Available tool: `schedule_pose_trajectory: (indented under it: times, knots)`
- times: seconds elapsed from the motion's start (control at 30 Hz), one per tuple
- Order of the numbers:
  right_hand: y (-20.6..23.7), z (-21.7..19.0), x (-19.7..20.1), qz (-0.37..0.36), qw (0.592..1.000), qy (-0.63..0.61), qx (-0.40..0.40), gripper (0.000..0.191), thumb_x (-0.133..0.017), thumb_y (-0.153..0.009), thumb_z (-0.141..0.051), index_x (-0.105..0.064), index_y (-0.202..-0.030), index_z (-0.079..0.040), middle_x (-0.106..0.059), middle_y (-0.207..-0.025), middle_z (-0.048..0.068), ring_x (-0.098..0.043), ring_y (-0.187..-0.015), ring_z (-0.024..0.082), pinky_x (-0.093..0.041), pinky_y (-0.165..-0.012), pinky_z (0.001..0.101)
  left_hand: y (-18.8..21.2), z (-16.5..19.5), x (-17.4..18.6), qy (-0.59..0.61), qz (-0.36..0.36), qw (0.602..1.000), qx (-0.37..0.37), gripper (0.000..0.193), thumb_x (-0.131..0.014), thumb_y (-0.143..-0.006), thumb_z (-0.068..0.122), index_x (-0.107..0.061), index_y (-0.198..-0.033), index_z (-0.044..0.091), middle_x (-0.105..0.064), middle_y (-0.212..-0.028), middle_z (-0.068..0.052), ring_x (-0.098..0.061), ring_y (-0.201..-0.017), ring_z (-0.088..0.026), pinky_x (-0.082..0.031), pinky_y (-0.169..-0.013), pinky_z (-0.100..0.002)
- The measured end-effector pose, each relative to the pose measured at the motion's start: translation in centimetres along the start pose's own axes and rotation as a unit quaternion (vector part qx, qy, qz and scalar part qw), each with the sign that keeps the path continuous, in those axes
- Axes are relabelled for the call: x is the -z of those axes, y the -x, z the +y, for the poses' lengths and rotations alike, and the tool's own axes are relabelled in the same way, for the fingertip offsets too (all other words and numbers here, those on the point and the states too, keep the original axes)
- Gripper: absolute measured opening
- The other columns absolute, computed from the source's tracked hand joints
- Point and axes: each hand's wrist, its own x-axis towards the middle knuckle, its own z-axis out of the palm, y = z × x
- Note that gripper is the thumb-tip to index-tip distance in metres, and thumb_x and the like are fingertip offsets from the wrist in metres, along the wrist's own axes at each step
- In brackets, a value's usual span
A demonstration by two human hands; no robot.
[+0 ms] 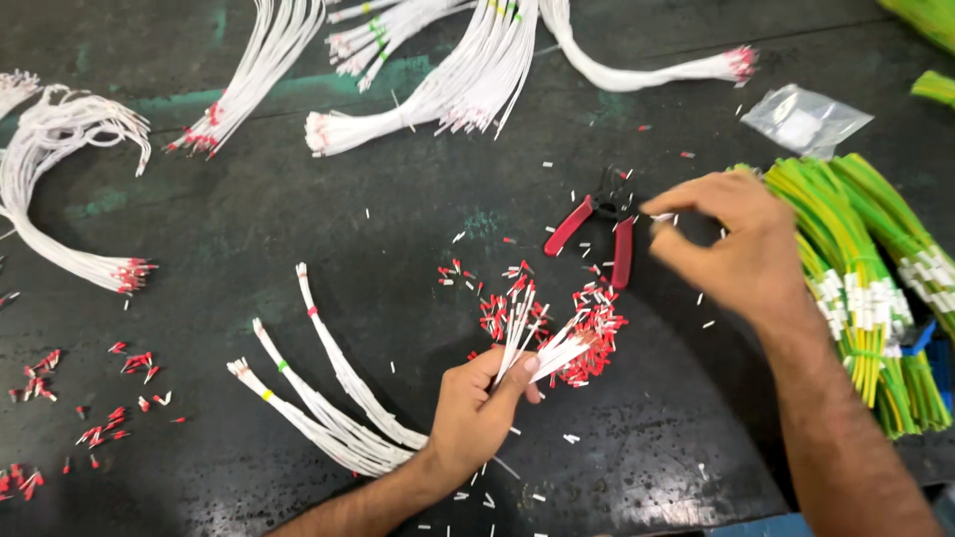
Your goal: The person holds a bundle of white wires and pushes small red insulated ferrule caps onto the stripped ends of the wires one at a time, gathering finished wires into a bundle on the workbench. They occasionally pick up loose caps from the table and set completed wire bundles aside.
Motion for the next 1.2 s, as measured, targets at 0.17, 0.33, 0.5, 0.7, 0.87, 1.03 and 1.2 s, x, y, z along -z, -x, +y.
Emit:
schedule_pose_trajectory:
  times: [0.17, 0.33, 0.5, 0.7, 0.87, 1.03, 1.2]
  knots:
    - [1.0, -1.4, -0.1, -0.100, 0.975, -0.064, 0.189, 0.035, -0.081, -0.073, -0.016, -0.073, -0.106, -0.010, -0.073, -0.111, 0.002, -0.066, -0.108, 0.022, -0.048, -0.101, 0.0401, 0.0, -0.5, 0.0, 0.005, 0.011, 1.000, 0.001, 0.023, -0.066, -0.101, 0.019, -0.077, -0.090, 0.002, -0.055, -0.061, 0.007, -0.040, -0.054, 0.001, -0.031, -0.046, -0.023]
    - [1.9, -2.1, -1.4, -0.147, 0.956, -0.042, 0.250, 0.023, -0.082, -0.072, -0.019, -0.074, -0.092, -0.013, -0.072, -0.094, -0.002, -0.066, -0.096, 0.019, -0.047, -0.098, 0.0418, -0.2, -0.8, -0.2, 0.012, 0.007, 1.000, -0.006, 0.020, -0.066, -0.100, 0.018, -0.078, -0.096, 0.003, -0.061, -0.065, 0.006, -0.042, -0.055, 0.001, -0.032, -0.046, -0.023]
    - [1.7, -1.1, -1.5, -0.154, 0.953, -0.018, 0.260, 0.020, -0.082, -0.070, -0.020, -0.072, -0.086, -0.013, -0.071, -0.087, -0.003, -0.065, -0.086, 0.017, -0.048, -0.092, 0.0409, -0.5, -0.2, -0.2, 0.007, -0.002, 1.000, -0.005, 0.019, -0.064, -0.098, 0.018, -0.078, -0.101, 0.005, -0.066, -0.067, 0.006, -0.045, -0.054, 0.001, -0.034, -0.046, -0.023]
    - [2.2, -1.4, -2.5, -0.109, 0.960, 0.037, 0.257, 0.015, -0.080, -0.070, -0.015, -0.069, -0.079, -0.011, -0.069, -0.081, -0.001, -0.064, -0.084, 0.019, -0.048, -0.093, 0.0432, -0.3, -0.2, -0.3, 0.014, -0.015, 1.000, 0.006, 0.023, -0.064, -0.101, 0.020, -0.077, -0.095, 0.002, -0.065, -0.068, 0.005, -0.045, -0.055, 0.001, -0.036, -0.046, -0.023]
    - [1.3, -1.5, -1.0, -0.035, 0.971, 0.102, 0.212, 0.015, -0.077, -0.067, -0.011, -0.067, -0.078, -0.011, -0.068, -0.086, 0.003, -0.065, -0.093, 0.028, -0.047, -0.094, 0.0438, 0.0, -0.3, 0.0, 0.001, -0.018, 1.000, 0.003, 0.023, -0.064, -0.102, 0.020, -0.077, -0.095, 0.002, -0.060, -0.064, 0.004, -0.043, -0.054, 0.000, -0.034, -0.046, -0.023]
    - [0.1, -1.3, 0.8, -0.028, 0.990, 0.014, 0.137, 0.023, -0.077, -0.078, -0.015, -0.068, -0.098, -0.009, -0.070, -0.103, 0.005, -0.066, -0.103, 0.027, -0.048, -0.096, 0.0394, -0.1, 0.3, -0.1, 0.021, -0.012, 1.000, 0.009, 0.021, -0.064, -0.101, 0.019, -0.077, -0.101, 0.003, -0.065, -0.069, 0.005, -0.044, -0.056, 0.001, -0.034, -0.048, -0.023]
    - [1.9, -2.4, -2.4, -0.093, 0.983, -0.049, 0.153, 0.038, -0.083, -0.080, -0.028, -0.073, -0.111, -0.009, -0.074, -0.103, 0.004, -0.069, -0.098, 0.022, -0.048, -0.095, 0.0409, -0.1, 0.9, 0.0, -0.004, 0.000, 1.000, -0.012, 0.028, -0.059, -0.102, 0.022, -0.073, -0.122, 0.008, -0.069, -0.072, 0.003, -0.042, -0.058, 0.001, -0.034, -0.049, -0.022]
